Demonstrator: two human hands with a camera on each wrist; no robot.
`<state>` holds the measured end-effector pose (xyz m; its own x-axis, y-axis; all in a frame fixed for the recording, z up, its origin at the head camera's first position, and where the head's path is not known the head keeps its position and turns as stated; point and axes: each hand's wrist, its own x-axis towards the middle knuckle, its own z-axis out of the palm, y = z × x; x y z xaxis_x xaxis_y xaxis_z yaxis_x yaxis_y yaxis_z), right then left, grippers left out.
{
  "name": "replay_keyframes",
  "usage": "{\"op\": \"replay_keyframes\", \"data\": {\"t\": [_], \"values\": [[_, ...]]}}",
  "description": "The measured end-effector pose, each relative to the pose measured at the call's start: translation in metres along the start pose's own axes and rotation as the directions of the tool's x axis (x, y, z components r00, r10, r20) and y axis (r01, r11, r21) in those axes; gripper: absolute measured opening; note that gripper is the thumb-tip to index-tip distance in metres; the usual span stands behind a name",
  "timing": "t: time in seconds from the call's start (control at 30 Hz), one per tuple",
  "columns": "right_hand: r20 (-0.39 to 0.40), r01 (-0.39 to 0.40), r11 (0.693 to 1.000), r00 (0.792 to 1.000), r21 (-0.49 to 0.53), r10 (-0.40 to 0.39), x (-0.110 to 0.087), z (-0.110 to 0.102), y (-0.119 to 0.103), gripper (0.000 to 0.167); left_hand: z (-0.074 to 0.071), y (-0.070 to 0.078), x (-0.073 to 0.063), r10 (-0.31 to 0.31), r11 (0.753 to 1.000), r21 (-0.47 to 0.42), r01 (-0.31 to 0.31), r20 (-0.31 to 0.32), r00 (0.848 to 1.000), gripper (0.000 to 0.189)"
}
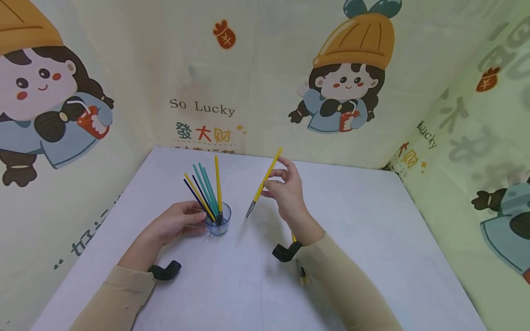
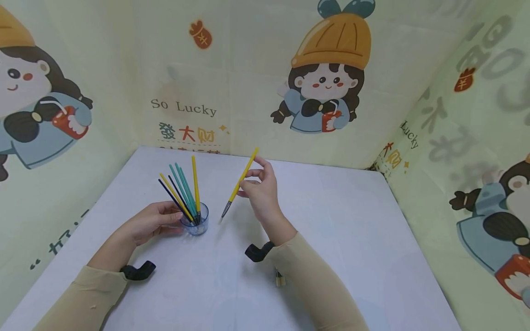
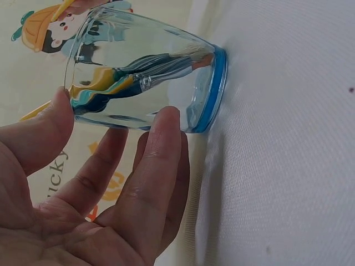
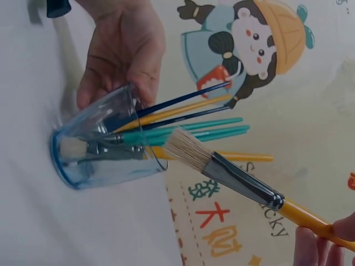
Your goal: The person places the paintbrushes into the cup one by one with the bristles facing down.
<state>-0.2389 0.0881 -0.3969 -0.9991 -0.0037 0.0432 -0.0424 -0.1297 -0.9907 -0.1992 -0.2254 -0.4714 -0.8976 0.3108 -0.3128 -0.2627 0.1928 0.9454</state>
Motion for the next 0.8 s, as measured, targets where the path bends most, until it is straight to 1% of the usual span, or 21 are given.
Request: {"op": "replay_keyframes", "data": {"t": [0.17, 0.3, 0.4, 0.53, 0.8], "values": [[-0.007, 0.047, 0.998, 0.999, 0.029, -0.047, 0.002, 0.012, 0.001, 0.070, -0.001, -0.001, 0.000, -0.007, 1.000, 0.005, 0.007, -0.004, 1.000, 0.054], [0.001, 0.058, 0.998, 0.998, 0.036, -0.058, 0.004, 0.020, 0.004, 0.070, -0.001, -0.001, 0.001, -0.012, 1.000, 0.007, 0.012, -0.007, 1.000, 0.053], [0.009, 0.065, 0.996, 0.998, 0.062, -0.065, 0.005, 0.024, 0.007, 0.071, 0.000, 0.000, 0.001, -0.013, 1.000, 0.011, 0.013, -0.007, 1.000, 0.053], [0.014, 0.090, 0.993, 0.996, 0.078, -0.092, 0.006, 0.030, 0.011, 0.072, 0.001, 0.002, 0.000, -0.013, 1.000, 0.014, 0.013, -0.006, 1.000, 0.054], [0.055, 0.117, 0.993, 0.991, 0.032, -0.119, 0.003, 0.040, 0.021, 0.073, 0.002, 0.004, -0.003, -0.011, 1.000, 0.003, 0.011, 0.003, 1.000, 0.054]]}}
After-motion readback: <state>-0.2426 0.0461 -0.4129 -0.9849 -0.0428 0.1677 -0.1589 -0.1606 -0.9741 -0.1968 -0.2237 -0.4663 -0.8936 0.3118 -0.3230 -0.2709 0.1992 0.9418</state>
